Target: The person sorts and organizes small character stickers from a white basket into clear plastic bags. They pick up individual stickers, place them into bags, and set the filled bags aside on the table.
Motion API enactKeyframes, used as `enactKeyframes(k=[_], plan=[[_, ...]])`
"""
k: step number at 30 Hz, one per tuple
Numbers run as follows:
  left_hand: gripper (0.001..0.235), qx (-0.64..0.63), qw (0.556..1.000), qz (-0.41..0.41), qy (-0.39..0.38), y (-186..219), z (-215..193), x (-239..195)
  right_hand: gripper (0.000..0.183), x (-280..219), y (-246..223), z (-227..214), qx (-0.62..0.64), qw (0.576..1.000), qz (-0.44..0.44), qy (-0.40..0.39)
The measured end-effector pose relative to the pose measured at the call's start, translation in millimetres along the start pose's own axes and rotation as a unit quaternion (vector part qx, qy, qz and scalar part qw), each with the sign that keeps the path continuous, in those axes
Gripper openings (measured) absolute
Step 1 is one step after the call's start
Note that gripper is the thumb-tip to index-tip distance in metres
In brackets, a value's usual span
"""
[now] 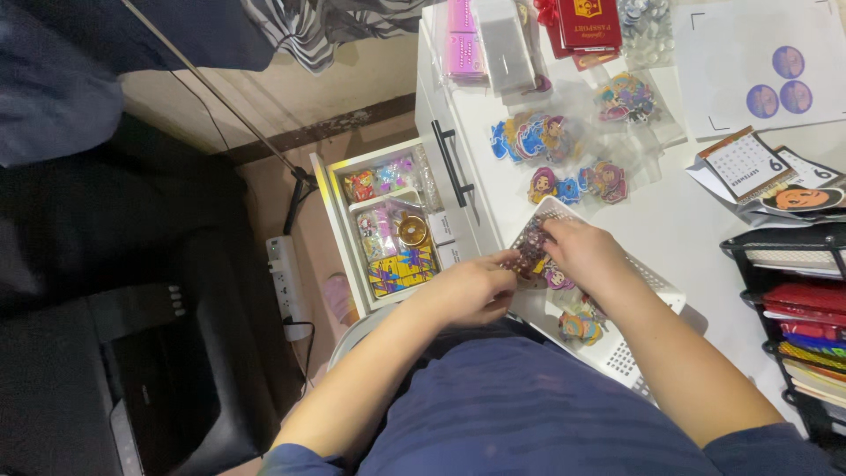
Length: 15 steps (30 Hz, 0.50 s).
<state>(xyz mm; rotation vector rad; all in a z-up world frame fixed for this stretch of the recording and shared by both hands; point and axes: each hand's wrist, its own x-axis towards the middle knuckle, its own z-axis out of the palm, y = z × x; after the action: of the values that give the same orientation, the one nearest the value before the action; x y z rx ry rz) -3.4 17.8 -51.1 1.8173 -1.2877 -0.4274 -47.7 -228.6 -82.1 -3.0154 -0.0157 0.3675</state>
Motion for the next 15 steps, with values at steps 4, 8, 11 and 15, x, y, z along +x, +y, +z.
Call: enactKeyframes(k=[4,8,11,15], plan=[[0.011,0.008,1.0,0.003,0.006,0.9,1.3,2.1,0.035,-8.0,-6.9,-5.1,0.0,1.0,0.006,0.022],[0.013,-0.036,0.999,-0.021,0.024,5.4,-1.3,2.7,0.025,-21.1,-13.8,-13.3,-0.037,0.978,-0.016,0.207],[0.014,-0.149,0.978,-0.127,0.065,15.0,-11.7,-0.3,0.023,-28.7,-17.1,-21.0,0.032,0.962,0.023,0.27],[0.018,-0.645,0.706,-0.245,0.16,35.6,-27.3,6.4,0.018,-44.7,-32.1,-47.5,0.241,0.915,0.055,0.318]])
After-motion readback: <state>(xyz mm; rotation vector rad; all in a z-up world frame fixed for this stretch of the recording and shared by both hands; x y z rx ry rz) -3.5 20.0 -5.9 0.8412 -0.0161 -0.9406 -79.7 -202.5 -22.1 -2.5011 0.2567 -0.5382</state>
